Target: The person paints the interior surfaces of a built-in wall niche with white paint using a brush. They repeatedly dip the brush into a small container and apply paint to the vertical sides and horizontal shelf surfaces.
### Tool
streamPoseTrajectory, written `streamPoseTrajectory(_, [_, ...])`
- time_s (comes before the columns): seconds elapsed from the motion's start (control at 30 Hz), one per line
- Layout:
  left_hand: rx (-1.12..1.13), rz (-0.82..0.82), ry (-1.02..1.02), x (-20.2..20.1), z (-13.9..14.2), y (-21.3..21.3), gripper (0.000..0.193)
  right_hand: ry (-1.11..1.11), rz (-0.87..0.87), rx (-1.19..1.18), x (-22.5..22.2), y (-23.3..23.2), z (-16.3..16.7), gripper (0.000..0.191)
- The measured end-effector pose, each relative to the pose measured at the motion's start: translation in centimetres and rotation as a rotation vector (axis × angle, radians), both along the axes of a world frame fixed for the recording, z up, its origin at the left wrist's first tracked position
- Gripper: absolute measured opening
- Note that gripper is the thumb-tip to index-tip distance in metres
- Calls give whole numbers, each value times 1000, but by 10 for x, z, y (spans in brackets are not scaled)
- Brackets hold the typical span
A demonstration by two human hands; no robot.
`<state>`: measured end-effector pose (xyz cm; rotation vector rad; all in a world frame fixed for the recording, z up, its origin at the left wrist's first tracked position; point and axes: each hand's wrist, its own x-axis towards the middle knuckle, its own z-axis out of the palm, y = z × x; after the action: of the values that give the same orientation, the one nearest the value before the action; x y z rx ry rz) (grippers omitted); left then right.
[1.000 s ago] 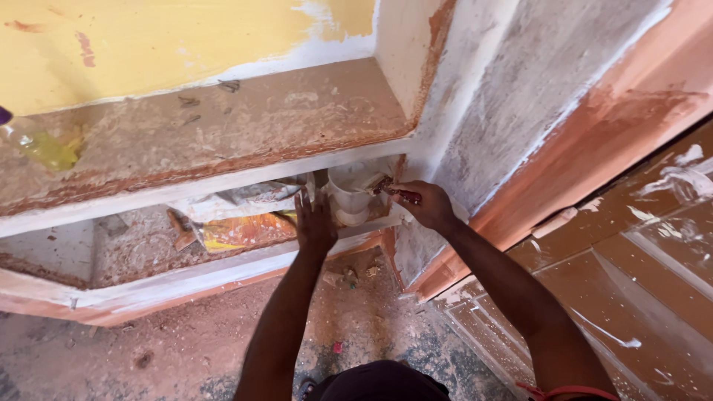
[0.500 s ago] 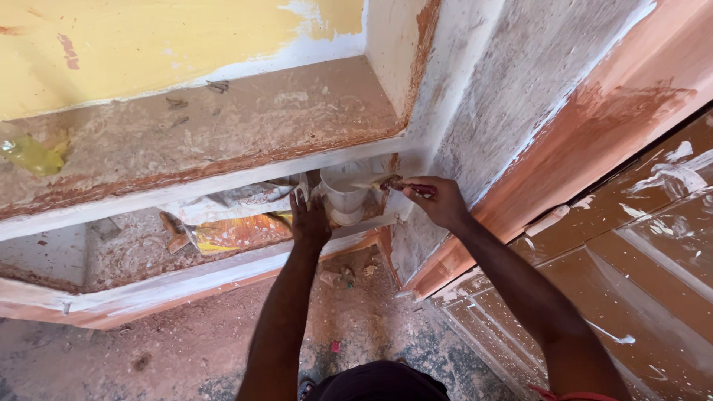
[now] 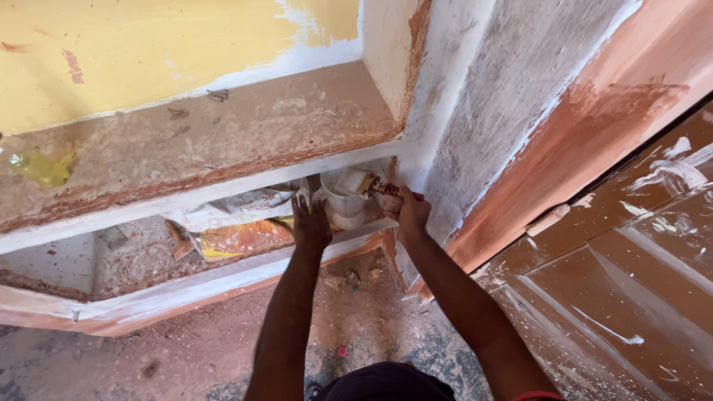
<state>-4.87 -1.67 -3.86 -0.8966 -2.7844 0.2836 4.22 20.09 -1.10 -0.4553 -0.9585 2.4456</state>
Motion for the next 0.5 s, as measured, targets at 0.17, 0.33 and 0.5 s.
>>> streamPoseTrajectory(0.17, [62, -11, -53, 0, -1, 1, 66, -328, -189, 153, 17, 3, 2, 26])
streamPoseTrajectory(0.33, [45, 0, -10, -1, -7, 3, 66, -381, -267, 243, 43, 13, 8, 24])
streamPoseTrajectory(0.5, [112, -12, 3, 0, -11, -2, 70, -316, -307, 272, 64, 14, 9, 26])
